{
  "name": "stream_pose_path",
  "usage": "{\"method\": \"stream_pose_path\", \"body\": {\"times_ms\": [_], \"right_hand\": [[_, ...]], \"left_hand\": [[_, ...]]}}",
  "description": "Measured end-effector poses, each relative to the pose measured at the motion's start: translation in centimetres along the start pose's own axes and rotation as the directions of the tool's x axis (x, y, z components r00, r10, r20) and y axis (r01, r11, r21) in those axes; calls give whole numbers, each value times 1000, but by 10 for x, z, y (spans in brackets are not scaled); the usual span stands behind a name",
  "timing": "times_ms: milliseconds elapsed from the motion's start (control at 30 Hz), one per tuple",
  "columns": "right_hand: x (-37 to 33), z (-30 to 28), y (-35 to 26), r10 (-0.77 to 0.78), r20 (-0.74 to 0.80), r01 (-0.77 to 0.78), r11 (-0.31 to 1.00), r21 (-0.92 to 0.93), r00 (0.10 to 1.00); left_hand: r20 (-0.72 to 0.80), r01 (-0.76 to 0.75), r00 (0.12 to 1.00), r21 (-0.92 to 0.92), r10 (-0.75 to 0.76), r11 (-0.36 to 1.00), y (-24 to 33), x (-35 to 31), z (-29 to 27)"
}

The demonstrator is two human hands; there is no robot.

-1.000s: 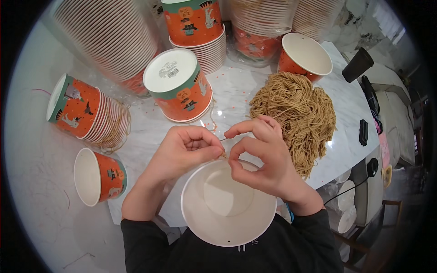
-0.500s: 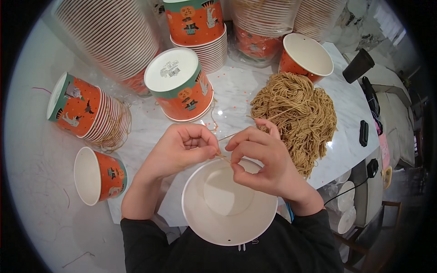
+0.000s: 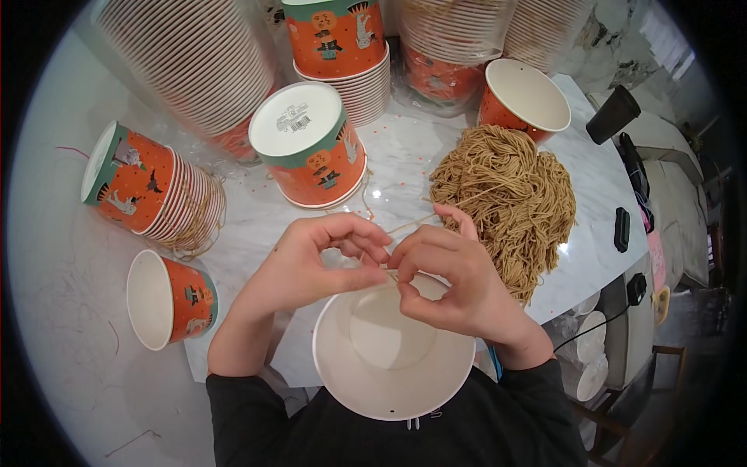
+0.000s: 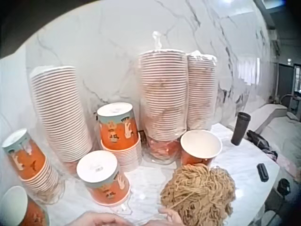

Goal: Tying rubber bands together and organizing stacks of paper cups on a table.

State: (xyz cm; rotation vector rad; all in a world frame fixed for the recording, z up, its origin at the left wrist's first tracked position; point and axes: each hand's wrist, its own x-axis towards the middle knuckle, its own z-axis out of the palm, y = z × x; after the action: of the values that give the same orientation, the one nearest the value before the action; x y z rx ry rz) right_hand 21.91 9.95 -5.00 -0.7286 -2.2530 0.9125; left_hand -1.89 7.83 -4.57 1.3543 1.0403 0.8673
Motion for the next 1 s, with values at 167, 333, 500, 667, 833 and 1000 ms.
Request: {"method": "stream_pose_path", "body": {"times_ms": [167, 333, 500, 667, 833, 1000], "right_hand": [[0, 1, 1, -3, -9, 3, 1000, -1, 1000], [0, 1, 1, -19, 6, 19, 1000, -22, 1000], [1, 1, 1, -45, 9, 45, 997, -55, 999], [5, 4, 6, -39, -199, 64, 990, 123, 979], [5, -6, 20, -14, -237, -52, 962, -268, 972], [4, -4, 29, 123, -313, -119, 992, 32, 942]], "left_hand": [[71, -188, 982, 303, 175, 934, 1, 0, -3], [47, -142, 990, 287, 134, 947, 6, -2, -6], [41, -157, 988, 285, 152, 946, 7, -2, -3], [23, -379, 912, 431, 410, 819, 10, -5, -4], [-15, -399, 886, 485, 464, 778, 16, -11, 5], [-154, -319, 862, 577, 483, 752, 22, -15, 6]]}}
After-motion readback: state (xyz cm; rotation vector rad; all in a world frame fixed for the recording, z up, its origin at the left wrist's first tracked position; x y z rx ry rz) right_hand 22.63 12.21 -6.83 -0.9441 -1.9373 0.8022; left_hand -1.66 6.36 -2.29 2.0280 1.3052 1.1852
